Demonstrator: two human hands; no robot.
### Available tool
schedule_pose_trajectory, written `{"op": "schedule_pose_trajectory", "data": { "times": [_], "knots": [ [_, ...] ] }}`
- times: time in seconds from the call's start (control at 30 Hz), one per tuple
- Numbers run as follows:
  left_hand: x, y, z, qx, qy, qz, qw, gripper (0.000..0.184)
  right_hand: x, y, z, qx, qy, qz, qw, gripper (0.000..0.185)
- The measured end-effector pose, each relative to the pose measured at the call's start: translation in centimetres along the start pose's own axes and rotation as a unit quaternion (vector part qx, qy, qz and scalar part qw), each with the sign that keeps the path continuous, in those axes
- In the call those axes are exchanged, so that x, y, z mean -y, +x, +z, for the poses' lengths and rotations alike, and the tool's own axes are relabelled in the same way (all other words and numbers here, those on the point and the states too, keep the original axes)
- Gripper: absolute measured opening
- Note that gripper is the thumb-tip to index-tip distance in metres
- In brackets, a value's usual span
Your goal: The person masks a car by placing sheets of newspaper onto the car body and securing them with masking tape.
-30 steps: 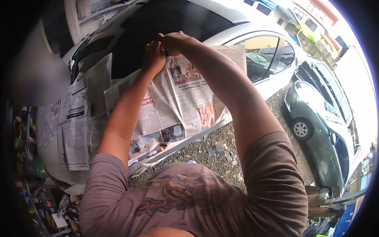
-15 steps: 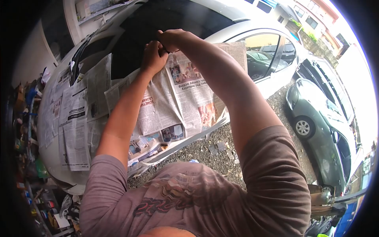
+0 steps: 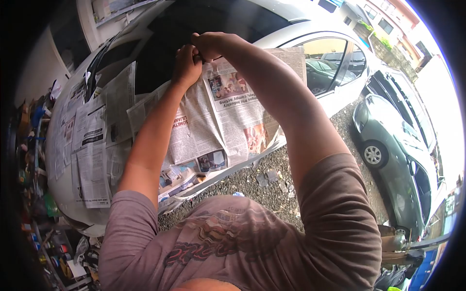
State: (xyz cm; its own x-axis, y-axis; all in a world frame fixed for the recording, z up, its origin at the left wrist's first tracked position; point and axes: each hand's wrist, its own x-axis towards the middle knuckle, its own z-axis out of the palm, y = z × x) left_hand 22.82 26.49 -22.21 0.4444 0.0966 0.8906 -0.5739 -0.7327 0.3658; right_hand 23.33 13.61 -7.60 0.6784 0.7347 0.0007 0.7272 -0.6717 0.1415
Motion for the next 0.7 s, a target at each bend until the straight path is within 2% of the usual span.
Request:
{"op": "schedule_pose_trajectory", "data": {
  "times": [0.1,0.17,0.23,0.3,0.33,0.4,0.47,0.53,0.63,0.7],
  "knots": [
    [-0.3,-0.1,-0.4,0.0,0.006,0.0,1.0,0.021,-0.2,0.2,-0.8,-0.009,-0.005,-0.011,1.0,0.074],
    [-0.2,-0.1,-0.4,-0.003,0.012,0.013,1.0,0.021,-1.1,-0.1,-1.8,-0.014,0.026,-0.031,0.999,0.076],
    [0.1,-0.1,-0.3,-0.006,0.019,0.026,0.999,0.021,-1.6,-0.3,-2.6,-0.063,0.105,-0.035,0.992,0.078],
    [0.1,-0.2,0.0,-0.008,0.009,0.014,1.0,0.022,-1.8,0.4,-1.8,-0.044,0.094,-0.012,0.995,0.078],
    [0.0,-0.1,0.1,-0.008,0.008,0.014,1.0,0.022,-2.1,1.1,-0.6,-0.057,0.031,-0.087,0.994,0.078],
    [0.0,-0.2,0.1,-0.012,0.007,0.007,1.0,0.018,-1.2,1.2,0.0,-0.07,-0.032,-0.161,0.984,0.077],
    [-0.2,0.0,0.0,-0.01,0.011,0.004,1.0,0.017,0.1,0.8,0.5,0.037,-0.01,-0.017,0.999,0.078],
    [-0.1,0.2,0.1,-0.007,0.014,-0.001,1.0,0.016,1.5,-0.3,-0.6,0.027,-0.027,0.005,0.999,0.08],
    [0.6,-0.3,0.1,-0.006,0.005,0.005,1.0,0.026,1.4,0.4,-0.3,0.009,-0.076,0.048,0.996,0.087],
    [0.3,-0.2,-0.8,0.039,-0.023,0.003,0.999,0.034,1.2,0.6,-0.9,-0.007,-0.114,0.068,0.991,0.092]
  ]
}}
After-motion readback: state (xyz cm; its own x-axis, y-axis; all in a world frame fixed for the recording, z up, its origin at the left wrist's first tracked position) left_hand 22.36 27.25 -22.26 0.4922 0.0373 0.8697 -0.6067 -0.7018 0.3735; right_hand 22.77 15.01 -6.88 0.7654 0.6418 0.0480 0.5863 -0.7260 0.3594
